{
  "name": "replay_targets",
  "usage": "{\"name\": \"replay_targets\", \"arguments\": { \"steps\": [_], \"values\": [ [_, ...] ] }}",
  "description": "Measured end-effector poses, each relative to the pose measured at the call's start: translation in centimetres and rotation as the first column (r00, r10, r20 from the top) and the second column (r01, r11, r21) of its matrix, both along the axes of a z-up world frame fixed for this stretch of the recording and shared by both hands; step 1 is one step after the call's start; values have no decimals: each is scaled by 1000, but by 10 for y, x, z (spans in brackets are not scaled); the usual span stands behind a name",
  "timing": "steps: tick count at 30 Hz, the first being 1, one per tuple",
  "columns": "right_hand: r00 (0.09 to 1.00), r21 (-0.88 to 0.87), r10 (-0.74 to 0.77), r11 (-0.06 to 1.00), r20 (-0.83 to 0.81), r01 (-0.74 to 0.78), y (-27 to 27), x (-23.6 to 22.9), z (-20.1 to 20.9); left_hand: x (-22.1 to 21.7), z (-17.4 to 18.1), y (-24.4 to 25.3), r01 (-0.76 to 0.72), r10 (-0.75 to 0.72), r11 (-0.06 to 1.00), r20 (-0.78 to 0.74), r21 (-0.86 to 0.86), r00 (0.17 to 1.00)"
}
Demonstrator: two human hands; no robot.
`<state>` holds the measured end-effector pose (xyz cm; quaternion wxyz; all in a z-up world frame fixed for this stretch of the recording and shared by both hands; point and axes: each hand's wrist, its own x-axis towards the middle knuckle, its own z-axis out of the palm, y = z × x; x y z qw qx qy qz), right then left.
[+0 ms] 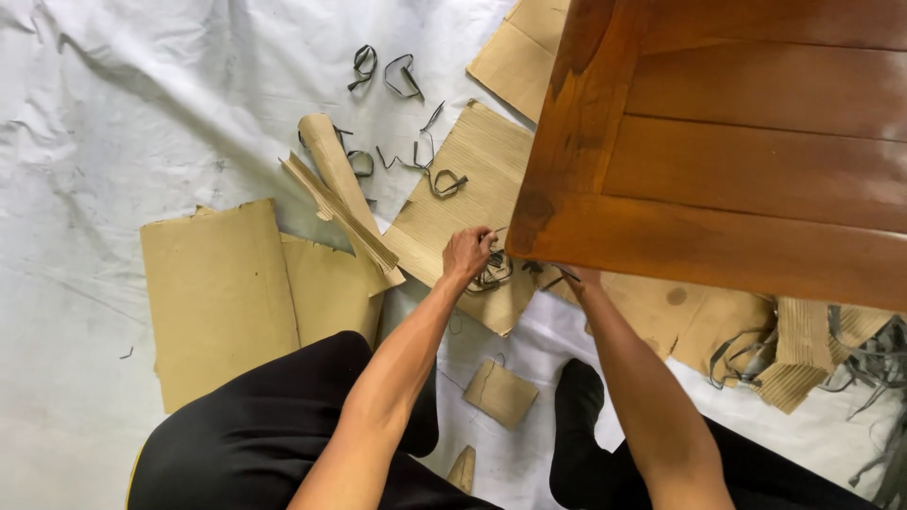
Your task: Wrapping the leg of a wooden stool with decorative material strips.
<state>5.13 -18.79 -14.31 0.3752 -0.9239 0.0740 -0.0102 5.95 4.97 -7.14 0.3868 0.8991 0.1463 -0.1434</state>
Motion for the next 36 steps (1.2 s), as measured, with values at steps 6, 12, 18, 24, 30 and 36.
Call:
{"name": "replay_targets", "arguments": {
  "steps": [6,12,18,24,30,36],
  "values": [
    [989,83,-40,995,-145,53,29,-67,35,-58,9,-21,18,-29,993,93,120,995],
    [969,-166,210,968,128,-188,60,-95,100,-83,5,-20,118,-144,965,95,234,985],
    [904,-128,423,902,69,-412,56,-88,91,-97,-9,-10,199,-240,926,96,320,966],
    [911,10,377,923,168,-384,74,-88,94,-106,7,-8,191,-228,937,101,291,968],
    [960,112,240,960,144,-257,82,-82,102,-114,21,-14,266,-303,944,193,197,933],
    [924,45,338,935,179,-351,74,-85,103,-110,40,-25,265,-291,956,308,125,906]
  ]
}}
